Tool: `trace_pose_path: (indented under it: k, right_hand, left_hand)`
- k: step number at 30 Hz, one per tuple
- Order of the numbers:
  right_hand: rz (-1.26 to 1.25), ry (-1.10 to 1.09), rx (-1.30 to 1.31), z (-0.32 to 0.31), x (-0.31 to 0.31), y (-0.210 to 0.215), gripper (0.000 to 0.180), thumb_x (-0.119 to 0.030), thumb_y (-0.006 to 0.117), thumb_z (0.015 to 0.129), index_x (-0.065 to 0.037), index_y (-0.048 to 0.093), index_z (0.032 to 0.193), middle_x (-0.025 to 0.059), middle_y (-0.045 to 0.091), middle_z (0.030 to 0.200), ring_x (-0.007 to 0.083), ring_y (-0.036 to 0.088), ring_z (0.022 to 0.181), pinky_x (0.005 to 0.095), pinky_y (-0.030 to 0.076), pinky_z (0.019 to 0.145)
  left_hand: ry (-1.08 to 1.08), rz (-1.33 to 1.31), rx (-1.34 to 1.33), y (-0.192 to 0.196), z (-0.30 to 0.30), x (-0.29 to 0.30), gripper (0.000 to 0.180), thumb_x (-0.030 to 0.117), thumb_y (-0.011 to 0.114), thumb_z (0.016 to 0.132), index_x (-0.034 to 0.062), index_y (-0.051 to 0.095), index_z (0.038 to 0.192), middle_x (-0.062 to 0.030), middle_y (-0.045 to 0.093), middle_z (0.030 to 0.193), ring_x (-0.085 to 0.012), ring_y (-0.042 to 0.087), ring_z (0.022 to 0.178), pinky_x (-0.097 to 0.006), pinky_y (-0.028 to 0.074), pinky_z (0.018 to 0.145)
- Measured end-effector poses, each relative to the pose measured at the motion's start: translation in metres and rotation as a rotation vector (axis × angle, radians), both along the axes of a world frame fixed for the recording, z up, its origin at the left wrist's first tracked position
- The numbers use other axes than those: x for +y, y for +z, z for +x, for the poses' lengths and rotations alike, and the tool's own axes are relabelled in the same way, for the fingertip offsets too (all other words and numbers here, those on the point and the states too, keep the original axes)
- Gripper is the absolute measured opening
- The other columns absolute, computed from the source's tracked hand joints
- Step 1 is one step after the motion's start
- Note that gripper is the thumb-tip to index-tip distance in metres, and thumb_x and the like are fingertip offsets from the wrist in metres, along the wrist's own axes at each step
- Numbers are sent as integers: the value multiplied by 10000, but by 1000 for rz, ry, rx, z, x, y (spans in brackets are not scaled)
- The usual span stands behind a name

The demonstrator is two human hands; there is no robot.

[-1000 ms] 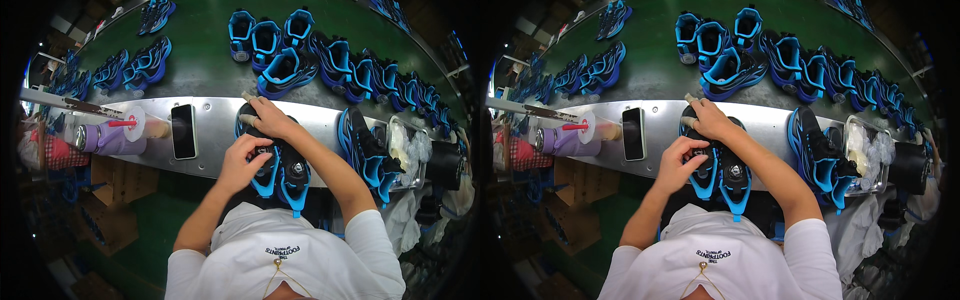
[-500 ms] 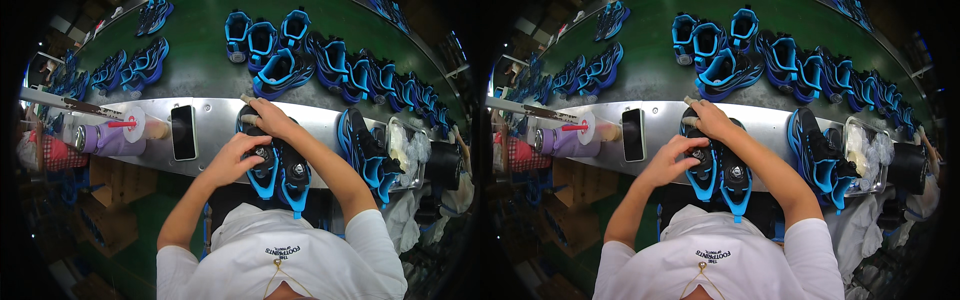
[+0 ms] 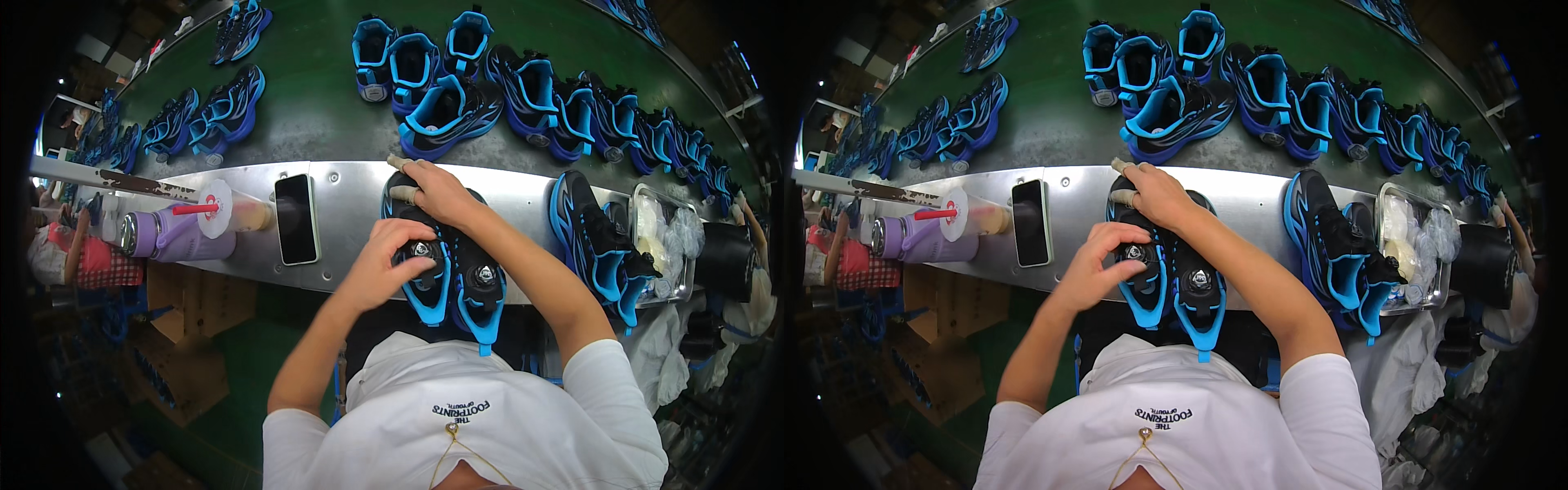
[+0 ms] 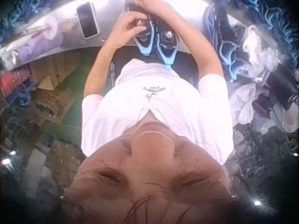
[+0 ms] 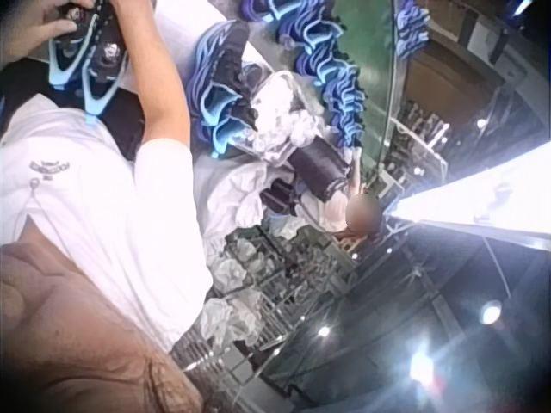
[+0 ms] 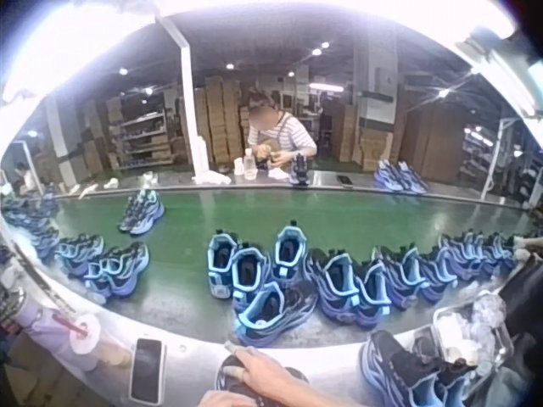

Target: The person takes shoes from a conveyor belt, wipes and rubs the surfaces of each shoe by hand, and places the shoes back onto the conveyor belt.

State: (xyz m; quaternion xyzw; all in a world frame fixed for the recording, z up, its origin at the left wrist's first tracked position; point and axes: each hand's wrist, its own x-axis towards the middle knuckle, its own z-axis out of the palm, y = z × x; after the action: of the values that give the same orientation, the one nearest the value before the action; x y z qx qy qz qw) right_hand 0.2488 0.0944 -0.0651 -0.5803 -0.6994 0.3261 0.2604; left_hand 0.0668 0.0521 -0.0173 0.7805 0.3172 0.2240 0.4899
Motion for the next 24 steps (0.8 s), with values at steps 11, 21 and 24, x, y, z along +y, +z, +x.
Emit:
trace_pose_path:
  k: [11, 21, 24]
  right_hand:
    - [32, -18, -1, 4, -3, 0, 515, -257, 629, 863, -120, 486, 1339, 175, 575, 1178, 356, 552, 1075, 401, 445, 912]
    - [127, -43, 35, 12, -8, -5, 480, -321, 638, 835, -139, 551, 1271, 163, 617, 1061, 361, 590, 967, 423, 472, 829]
    - [69, 5, 90, 20, -7, -3, 416, -248, 617, 890, -104, 559, 1275, 154, 622, 1113, 313, 593, 1016, 369, 462, 871]
  left_hand:
    - [-63, -137, -176, -17, 0, 2, 270, 58, 652, 773, 47, 624, 1041, -96, 597, 1177, -275, 427, 1281, -409, 309, 1076]
    - [-247, -350, -210, -18, 5, 7, 280, 68, 599, 791, 62, 639, 1068, -73, 620, 1188, -297, 285, 1381, -436, 212, 1122]
    - [-283, -378, -163, -6, 9, 6, 293, 68, 595, 803, 49, 634, 1092, -81, 607, 1220, -300, 317, 1370, -428, 240, 1113]
